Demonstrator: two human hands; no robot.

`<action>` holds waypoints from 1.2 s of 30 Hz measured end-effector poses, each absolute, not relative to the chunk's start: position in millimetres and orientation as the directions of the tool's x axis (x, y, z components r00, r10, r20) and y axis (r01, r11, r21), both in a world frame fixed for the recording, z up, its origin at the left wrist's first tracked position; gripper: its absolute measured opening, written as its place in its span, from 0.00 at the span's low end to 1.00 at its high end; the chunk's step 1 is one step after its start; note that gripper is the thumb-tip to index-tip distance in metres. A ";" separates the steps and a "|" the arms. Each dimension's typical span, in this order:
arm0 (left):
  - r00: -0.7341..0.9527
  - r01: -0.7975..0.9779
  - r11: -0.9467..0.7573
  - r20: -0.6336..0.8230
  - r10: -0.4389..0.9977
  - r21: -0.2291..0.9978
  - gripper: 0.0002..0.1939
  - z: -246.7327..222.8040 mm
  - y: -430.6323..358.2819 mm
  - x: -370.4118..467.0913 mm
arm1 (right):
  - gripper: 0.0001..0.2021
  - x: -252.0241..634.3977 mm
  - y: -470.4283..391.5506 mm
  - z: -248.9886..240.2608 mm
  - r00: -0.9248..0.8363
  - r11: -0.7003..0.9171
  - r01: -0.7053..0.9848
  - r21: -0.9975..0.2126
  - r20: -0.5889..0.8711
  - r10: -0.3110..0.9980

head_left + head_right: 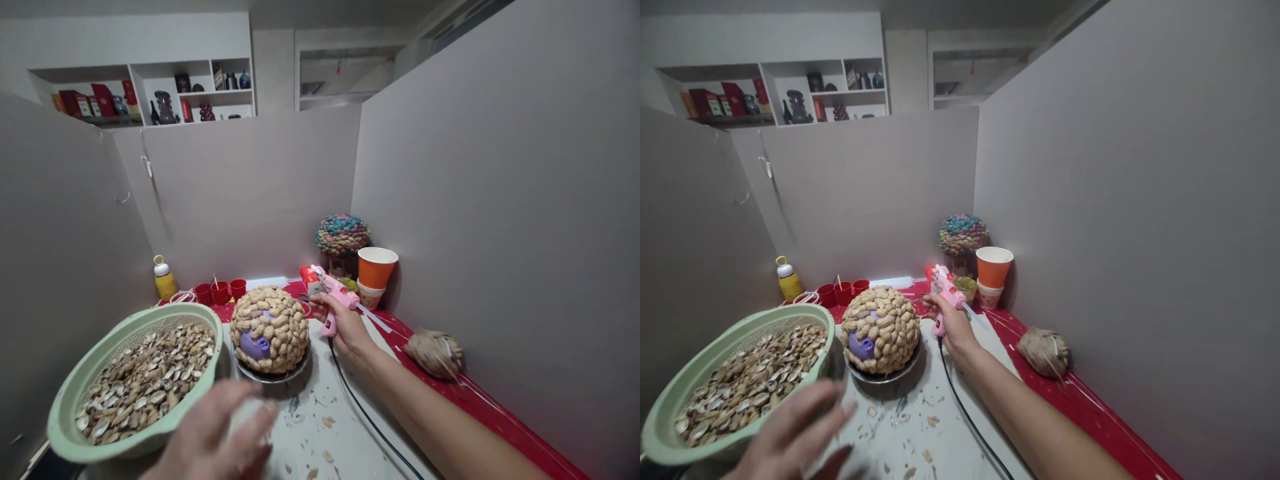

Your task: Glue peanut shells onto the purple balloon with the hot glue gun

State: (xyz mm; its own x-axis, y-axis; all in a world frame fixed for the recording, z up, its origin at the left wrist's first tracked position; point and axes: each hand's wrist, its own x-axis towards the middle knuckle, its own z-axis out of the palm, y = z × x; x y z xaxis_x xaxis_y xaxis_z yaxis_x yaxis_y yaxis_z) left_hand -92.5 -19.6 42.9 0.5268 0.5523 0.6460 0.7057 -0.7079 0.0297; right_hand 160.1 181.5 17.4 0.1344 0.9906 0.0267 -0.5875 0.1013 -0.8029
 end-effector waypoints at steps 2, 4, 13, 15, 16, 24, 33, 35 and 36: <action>0.502 0.796 -0.593 0.674 0.542 -0.116 0.35 70.8 -11.4 -105.3 | 0.07 160.1 181.2 16.1 0.125 0.098 -0.592 -0.800 0.029 0.992; 0.536 0.827 -0.502 0.623 0.569 -0.253 0.38 91.4 -1.5 -118.9 | 0.06 159.6 180.7 14.3 0.112 0.089 -0.591 -0.802 0.027 0.993; 0.586 0.810 -0.471 0.471 0.660 -0.349 0.41 97.2 37.1 -130.7 | 0.06 151.9 171.1 11.6 0.042 0.015 -0.529 -0.848 -0.009 0.999; 0.609 0.793 -0.498 0.458 0.648 -0.351 0.41 97.4 43.8 -120.9 | 0.06 150.2 167.7 13.6 0.022 0.009 -0.521 -0.853 -0.003 1.000; 0.623 0.782 -0.511 0.448 0.641 -0.356 0.42 97.9 46.9 -115.9 | 0.07 149.4 166.3 14.5 0.009 0.006 -0.517 -0.856 0.001 1.000; 0.682 0.731 -0.575 0.408 0.606 -0.368 0.38 94.2 69.6 -90.6 | 0.10 146.1 163.8 16.5 -0.039 -0.015 -0.525 -0.851 0.006 0.999; 0.667 0.743 -0.580 0.442 0.600 -0.334 0.34 89.6 81.7 -87.8 | 0.10 142.8 164.2 18.2 -0.052 -0.016 -0.543 -0.840 0.015 0.999; 0.676 0.734 -0.594 0.442 0.590 -0.330 0.33 90.6 82.2 -89.5 | 0.10 143.2 165.5 17.3 -0.041 -0.011 -0.543 -0.840 0.013 0.999; 0.679 0.732 -0.594 0.441 0.588 -0.334 0.32 91.3 82.3 -90.2 | 0.10 143.3 166.0 17.0 -0.035 -0.006 -0.544 -0.839 0.016 0.999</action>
